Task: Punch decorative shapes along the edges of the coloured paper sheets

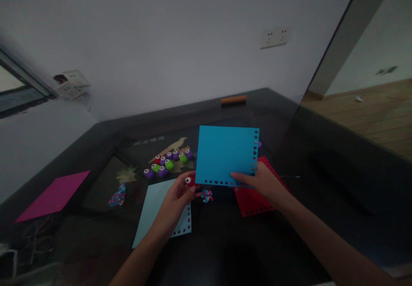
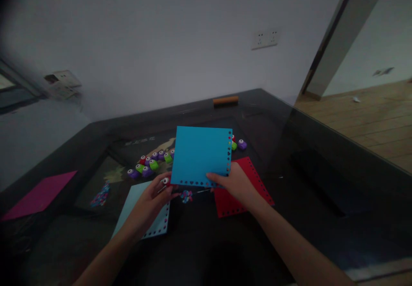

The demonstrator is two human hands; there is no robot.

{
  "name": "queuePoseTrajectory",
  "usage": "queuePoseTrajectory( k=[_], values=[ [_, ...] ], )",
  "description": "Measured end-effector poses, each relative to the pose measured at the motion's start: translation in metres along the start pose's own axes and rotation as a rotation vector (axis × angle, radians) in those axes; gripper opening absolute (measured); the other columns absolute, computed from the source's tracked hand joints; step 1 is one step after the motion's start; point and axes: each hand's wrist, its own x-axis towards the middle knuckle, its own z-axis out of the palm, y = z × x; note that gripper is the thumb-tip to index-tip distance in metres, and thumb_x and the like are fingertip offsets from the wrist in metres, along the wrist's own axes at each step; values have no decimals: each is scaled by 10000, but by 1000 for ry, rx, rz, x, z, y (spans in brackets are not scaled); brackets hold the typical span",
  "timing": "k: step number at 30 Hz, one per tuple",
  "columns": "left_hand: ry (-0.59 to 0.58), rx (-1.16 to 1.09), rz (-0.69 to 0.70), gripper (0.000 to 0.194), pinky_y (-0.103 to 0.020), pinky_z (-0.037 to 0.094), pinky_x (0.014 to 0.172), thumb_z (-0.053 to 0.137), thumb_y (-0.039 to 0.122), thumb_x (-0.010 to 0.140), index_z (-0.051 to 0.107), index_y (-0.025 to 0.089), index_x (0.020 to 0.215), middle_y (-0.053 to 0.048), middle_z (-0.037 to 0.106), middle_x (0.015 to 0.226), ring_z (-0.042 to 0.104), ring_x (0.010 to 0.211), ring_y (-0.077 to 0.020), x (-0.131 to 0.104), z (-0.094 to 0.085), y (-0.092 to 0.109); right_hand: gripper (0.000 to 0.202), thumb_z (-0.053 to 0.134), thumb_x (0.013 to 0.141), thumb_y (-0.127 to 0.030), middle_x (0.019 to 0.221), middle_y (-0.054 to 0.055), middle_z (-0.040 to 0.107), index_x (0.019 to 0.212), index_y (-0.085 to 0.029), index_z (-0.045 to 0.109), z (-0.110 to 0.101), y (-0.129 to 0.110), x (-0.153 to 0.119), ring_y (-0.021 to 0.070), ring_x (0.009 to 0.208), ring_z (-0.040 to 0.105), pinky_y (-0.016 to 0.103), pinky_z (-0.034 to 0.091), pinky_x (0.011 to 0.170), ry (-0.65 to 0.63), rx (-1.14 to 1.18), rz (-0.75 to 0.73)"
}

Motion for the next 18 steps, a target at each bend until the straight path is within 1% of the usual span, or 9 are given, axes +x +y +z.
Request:
queuePoseTrajectory(
  k=[2, 5, 8, 11, 13, 15, 18],
  values=[
    [17, -40, -17, 330, -335, 522, 824, 664, 353, 772, 618, 196, 1058, -64, 639, 1053, 595, 976, -206, -2, 2, 2, 325, 738, 653, -348, 878, 80, 732, 902, -153, 665, 0, 1, -1, 213, 740, 692, 412, 564, 758, 6, 7, 1],
    [29, -48, -55, 322, -304, 529, 732, 651, 404, 775, 644, 176, 1003, -77, 639, 1029, 589, 951, -211, -3, 3, 1, 325, 731, 673, -325, 887, 70, 733, 949, -171, 654, 3, -3, -4, 207, 740, 695, 394, 577, 738, 15, 35, 30],
    [-8, -10, -64, 300, -255, 508, 653, 631, 403, 796, 651, 169, 982, -76, 648, 969, 590, 898, -194, -3, 3, -2, 351, 736, 665, -316, 875, 60, 734, 973, -175, 644, 6, -7, -6, 206, 712, 696, 380, 591, 690, 20, 58, 67],
    [-49, 13, -71, 301, -236, 489, 612, 587, 400, 834, 626, 164, 1018, -67, 656, 903, 608, 789, -163, -4, 2, -3, 349, 746, 653, -323, 882, 62, 734, 954, -170, 654, 7, -9, -7, 214, 733, 697, 385, 593, 701, 33, 63, 89],
    [-43, 0, -83, 340, -245, 489, 601, 590, 402, 832, 589, 163, 1073, -65, 663, 892, 624, 727, -154, -4, 1, -3, 374, 756, 639, -324, 898, 62, 732, 968, -174, 658, 8, -8, -6, 219, 756, 698, 398, 589, 723, 51, 69, 103],
    [-21, -11, -86, 385, -254, 496, 602, 621, 393, 808, 562, 165, 1113, -71, 668, 922, 634, 713, -156, -4, 1, -2, 399, 763, 628, -328, 919, 65, 728, 985, -182, 662, 8, -7, -5, 227, 799, 697, 416, 580, 758, 59, 77, 112],
    [-10, -7, -73, 397, -250, 500, 602, 654, 372, 784, 569, 160, 1108, -77, 674, 937, 635, 733, -159, -5, 0, -2, 380, 759, 635, -341, 943, 77, 725, 973, -185, 678, 8, -5, -5, 242, 872, 687, 437, 557, 818, 71, 63, 94]
  ],
)
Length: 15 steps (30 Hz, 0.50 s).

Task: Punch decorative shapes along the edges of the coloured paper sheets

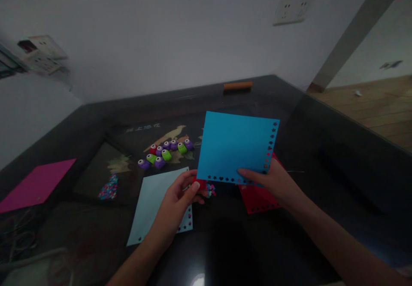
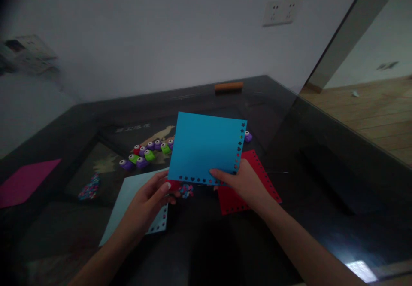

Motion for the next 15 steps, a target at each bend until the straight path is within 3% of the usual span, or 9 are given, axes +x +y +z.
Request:
queuePoseTrajectory(
  k=[8, 15],
  values=[
    [-7, 52, -4, 356, -244, 498, 600, 676, 382, 759, 604, 160, 1027, -71, 688, 891, 631, 735, -168, -5, 3, 4, 337, 751, 646, -372, 914, 78, 734, 912, -175, 688, 3, -2, -4, 247, 817, 698, 413, 585, 749, 72, -24, -67],
    [39, 101, -22, 337, -273, 506, 635, 718, 343, 698, 623, 186, 981, -59, 697, 879, 642, 759, -196, -10, 8, 12, 298, 737, 653, -387, 929, 80, 733, 864, -180, 698, 4, -3, -7, 263, 837, 696, 429, 572, 786, 148, -148, -165]
  ],
)
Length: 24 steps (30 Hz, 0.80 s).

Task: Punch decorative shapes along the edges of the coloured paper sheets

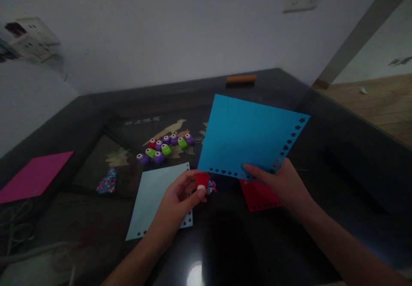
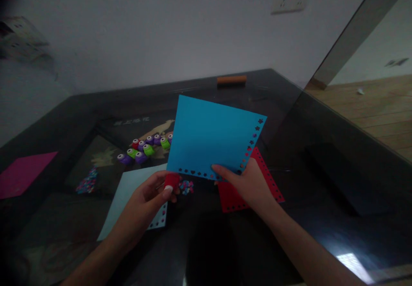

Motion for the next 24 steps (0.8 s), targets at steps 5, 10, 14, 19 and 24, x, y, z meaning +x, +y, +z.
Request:
queuePoseTrajectory(
  k=[5, 10, 14, 19, 24],
  values=[
    [13, -2, -1, 333, -276, 508, 647, 722, 334, 688, 632, 184, 971, -61, 700, 891, 646, 777, -201, 0, 0, 2, 280, 723, 673, -381, 894, 69, 736, 871, -186, 692, 0, -3, -1, 259, 840, 695, 399, 577, 775, -1, -46, -26],
    [13, -9, -6, 344, -276, 506, 657, 721, 321, 692, 630, 184, 994, -59, 705, 888, 648, 773, -200, -1, 0, 3, 335, 731, 663, -374, 970, 72, 727, 934, -184, 680, 1, -6, -3, 256, 855, 693, 382, 574, 779, 7, -68, -48],
    [-10, 1, 10, 327, -274, 503, 648, 718, 322, 694, 634, 191, 981, -54, 705, 860, 647, 757, -197, -2, 0, 3, 286, 723, 659, -365, 909, 72, 737, 875, -182, 686, 2, -7, -2, 256, 808, 699, 387, 583, 745, -1, -90, -61],
    [-3, 8, 12, 308, -276, 504, 647, 712, 311, 697, 633, 200, 973, -44, 702, 841, 643, 730, -183, -1, -1, 3, 302, 714, 660, -348, 945, 72, 732, 916, -189, 681, 2, -9, -2, 258, 836, 696, 400, 579, 764, 7, -105, -67],
    [-17, -13, 20, 332, -284, 510, 641, 722, 320, 682, 633, 194, 976, -47, 702, 835, 647, 738, -197, -1, -1, 3, 269, 716, 659, -341, 916, 68, 734, 878, -191, 672, 3, -8, -3, 251, 814, 699, 390, 583, 744, -1, -96, -54]
  ],
)
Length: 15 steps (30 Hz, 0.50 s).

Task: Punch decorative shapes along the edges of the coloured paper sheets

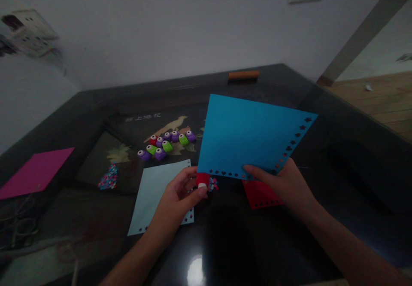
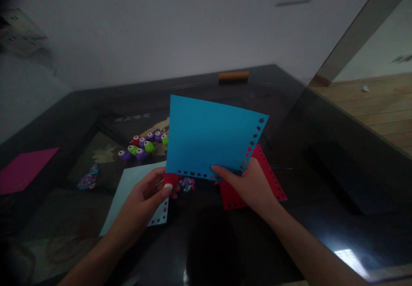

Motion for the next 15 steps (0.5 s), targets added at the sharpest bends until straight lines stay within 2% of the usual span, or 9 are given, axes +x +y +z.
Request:
queuePoseTrajectory(
  k=[4, 12, 15],
  values=[
    [30, -2, -16, 359, -290, 514, 656, 736, 336, 671, 632, 189, 982, -57, 704, 868, 652, 763, -209, 0, 0, 1, 202, 710, 661, -346, 827, 56, 736, 795, -202, 663, 1, -1, -1, 244, 750, 701, 364, 590, 677, -11, -2, -9],
    [21, -27, 4, 342, -254, 512, 655, 734, 335, 692, 623, 195, 984, -35, 703, 884, 651, 745, -174, 2, -1, -3, 168, 703, 674, -335, 810, 55, 732, 779, -210, 660, 2, -1, -4, 247, 764, 692, 362, 574, 700, 31, -109, -145],
    [37, -1, 7, 347, -256, 513, 659, 728, 355, 695, 626, 183, 978, -36, 704, 868, 654, 747, -179, 2, -1, -3, 164, 698, 689, -337, 758, 54, 729, 780, -203, 671, 2, 2, -4, 252, 750, 692, 345, 572, 659, 28, -155, -172]
  ],
)
